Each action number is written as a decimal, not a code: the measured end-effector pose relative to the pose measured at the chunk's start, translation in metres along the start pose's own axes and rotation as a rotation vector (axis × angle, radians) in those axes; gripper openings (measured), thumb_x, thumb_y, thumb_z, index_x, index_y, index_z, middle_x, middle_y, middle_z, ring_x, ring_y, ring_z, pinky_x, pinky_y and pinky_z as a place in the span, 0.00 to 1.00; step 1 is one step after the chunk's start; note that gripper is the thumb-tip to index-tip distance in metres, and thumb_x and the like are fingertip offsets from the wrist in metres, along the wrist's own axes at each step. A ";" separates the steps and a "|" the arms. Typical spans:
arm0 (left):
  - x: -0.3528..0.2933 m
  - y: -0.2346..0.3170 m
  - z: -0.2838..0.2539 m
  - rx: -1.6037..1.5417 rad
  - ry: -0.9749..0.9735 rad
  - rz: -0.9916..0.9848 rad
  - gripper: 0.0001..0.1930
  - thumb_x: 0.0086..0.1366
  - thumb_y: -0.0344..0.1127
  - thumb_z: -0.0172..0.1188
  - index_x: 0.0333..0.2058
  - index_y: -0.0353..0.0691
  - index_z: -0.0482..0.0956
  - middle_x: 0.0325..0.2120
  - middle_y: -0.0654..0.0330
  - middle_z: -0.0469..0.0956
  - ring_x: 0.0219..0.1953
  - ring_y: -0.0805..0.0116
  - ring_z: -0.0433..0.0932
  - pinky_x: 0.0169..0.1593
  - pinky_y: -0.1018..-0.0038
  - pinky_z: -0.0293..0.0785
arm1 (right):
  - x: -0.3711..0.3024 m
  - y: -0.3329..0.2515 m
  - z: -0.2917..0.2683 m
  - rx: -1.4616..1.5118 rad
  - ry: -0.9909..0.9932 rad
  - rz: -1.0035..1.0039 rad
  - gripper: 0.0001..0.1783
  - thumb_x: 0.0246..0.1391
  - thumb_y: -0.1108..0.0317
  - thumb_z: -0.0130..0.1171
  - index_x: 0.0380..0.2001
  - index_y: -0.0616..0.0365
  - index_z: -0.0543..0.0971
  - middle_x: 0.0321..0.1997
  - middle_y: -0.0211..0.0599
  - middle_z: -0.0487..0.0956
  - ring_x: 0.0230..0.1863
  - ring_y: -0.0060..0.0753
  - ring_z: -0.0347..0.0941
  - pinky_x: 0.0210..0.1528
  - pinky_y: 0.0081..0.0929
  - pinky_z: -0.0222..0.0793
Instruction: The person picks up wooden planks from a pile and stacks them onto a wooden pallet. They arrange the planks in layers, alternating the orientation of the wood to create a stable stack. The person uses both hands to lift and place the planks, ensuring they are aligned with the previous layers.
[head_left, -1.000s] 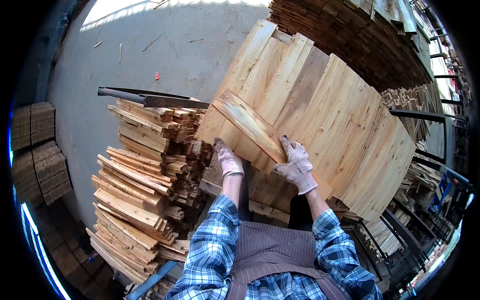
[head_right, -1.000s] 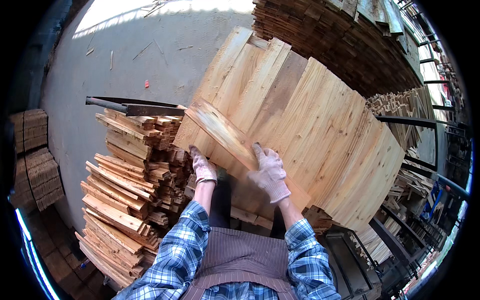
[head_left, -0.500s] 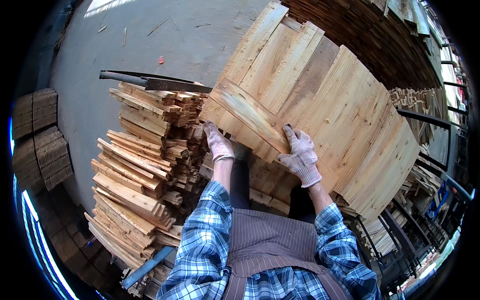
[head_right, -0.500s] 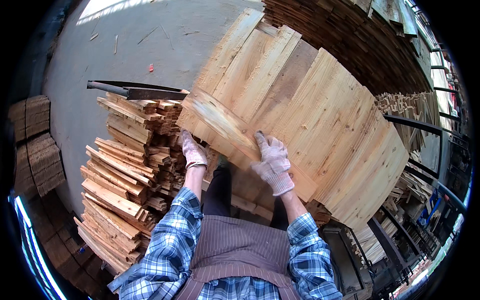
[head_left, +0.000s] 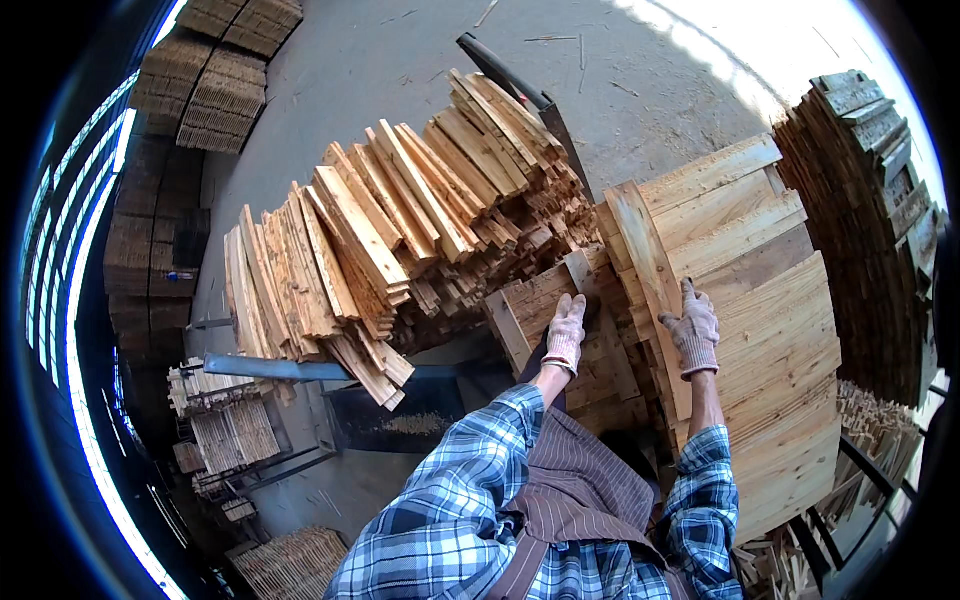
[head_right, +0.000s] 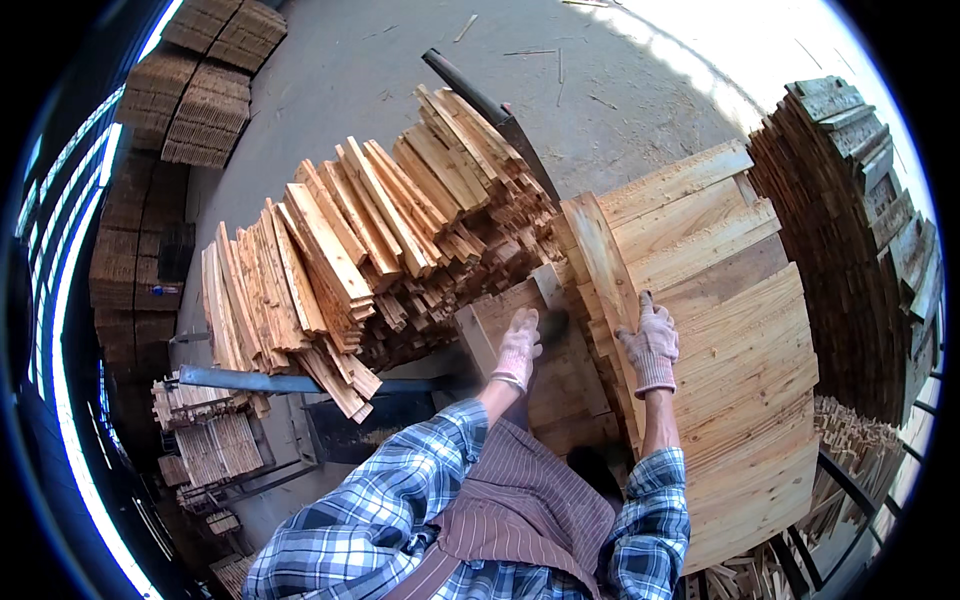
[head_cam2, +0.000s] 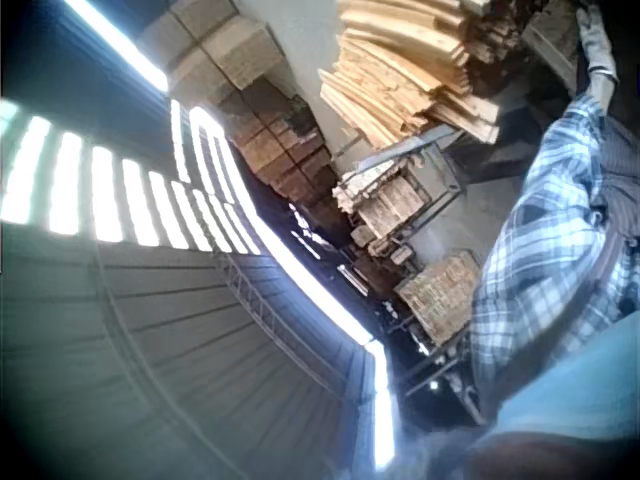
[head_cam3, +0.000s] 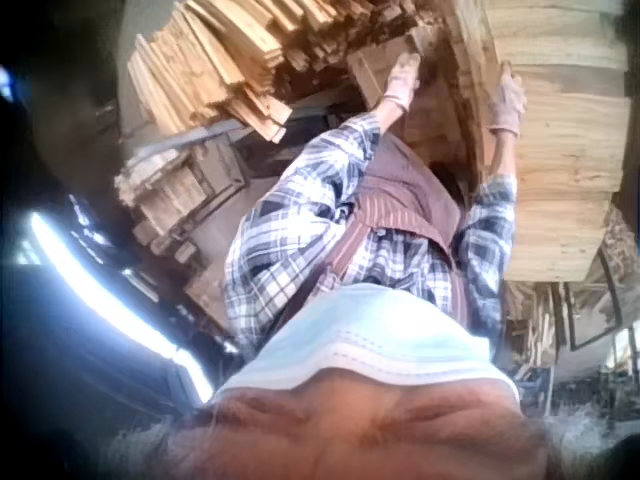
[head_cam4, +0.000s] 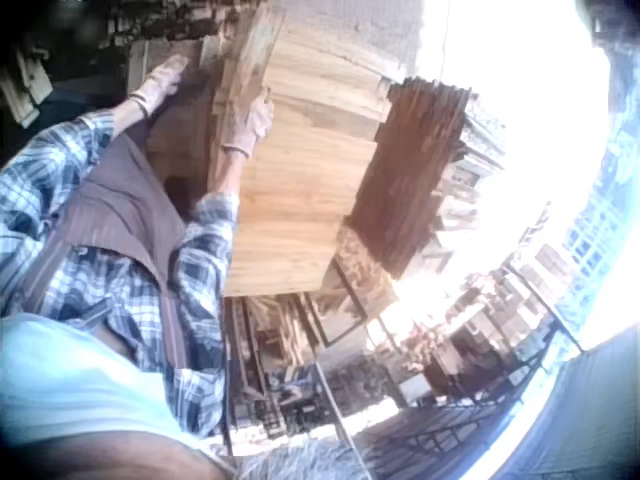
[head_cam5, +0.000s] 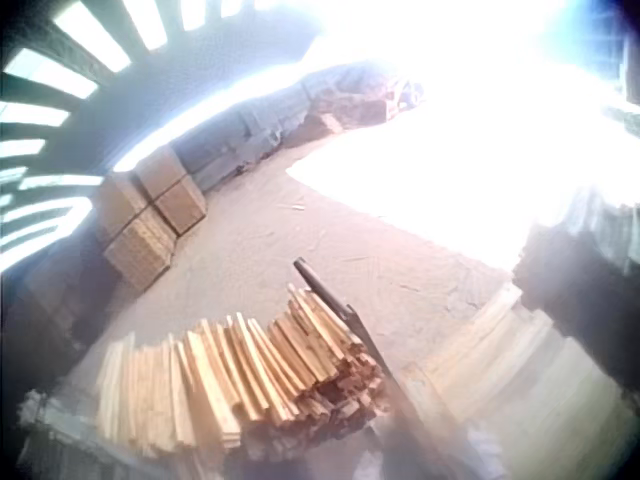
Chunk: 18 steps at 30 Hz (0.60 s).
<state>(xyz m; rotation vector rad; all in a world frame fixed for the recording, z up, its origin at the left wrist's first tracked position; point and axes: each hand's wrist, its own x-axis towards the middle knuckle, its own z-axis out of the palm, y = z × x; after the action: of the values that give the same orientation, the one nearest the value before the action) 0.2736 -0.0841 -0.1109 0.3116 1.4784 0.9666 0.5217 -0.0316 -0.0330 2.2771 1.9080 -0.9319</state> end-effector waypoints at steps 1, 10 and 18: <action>-0.025 0.007 -0.017 -0.079 0.122 -0.007 0.33 0.66 0.40 0.55 0.66 0.42 0.52 0.60 0.60 0.64 0.35 0.79 0.72 0.32 0.82 0.68 | -0.003 -0.004 -0.007 0.067 -0.008 -0.026 0.46 0.43 0.52 0.67 0.65 0.49 0.59 0.53 0.50 0.70 0.53 0.50 0.69 0.54 0.40 0.67; -0.117 0.062 -0.191 -0.430 0.572 -0.017 0.11 0.60 0.38 0.64 0.31 0.56 0.67 0.15 0.76 0.55 0.12 0.83 0.53 0.13 0.82 0.49 | -0.019 -0.134 0.011 0.106 -0.330 -0.143 0.45 0.44 0.55 0.67 0.65 0.47 0.59 0.56 0.52 0.71 0.57 0.49 0.69 0.56 0.38 0.67; -0.029 0.109 -0.315 -0.135 0.947 0.137 0.45 0.56 0.26 0.66 0.66 0.32 0.44 0.59 0.50 0.62 0.60 0.64 0.63 0.62 0.75 0.60 | 0.059 -0.330 0.099 0.181 -0.598 -0.379 0.43 0.46 0.62 0.67 0.65 0.53 0.61 0.52 0.49 0.76 0.52 0.40 0.73 0.55 0.29 0.68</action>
<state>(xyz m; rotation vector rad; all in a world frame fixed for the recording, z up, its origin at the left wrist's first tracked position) -0.0486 -0.1558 -0.0553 -0.1908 2.2387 1.4165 0.1854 0.0642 -0.0265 1.4521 2.0350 -1.6530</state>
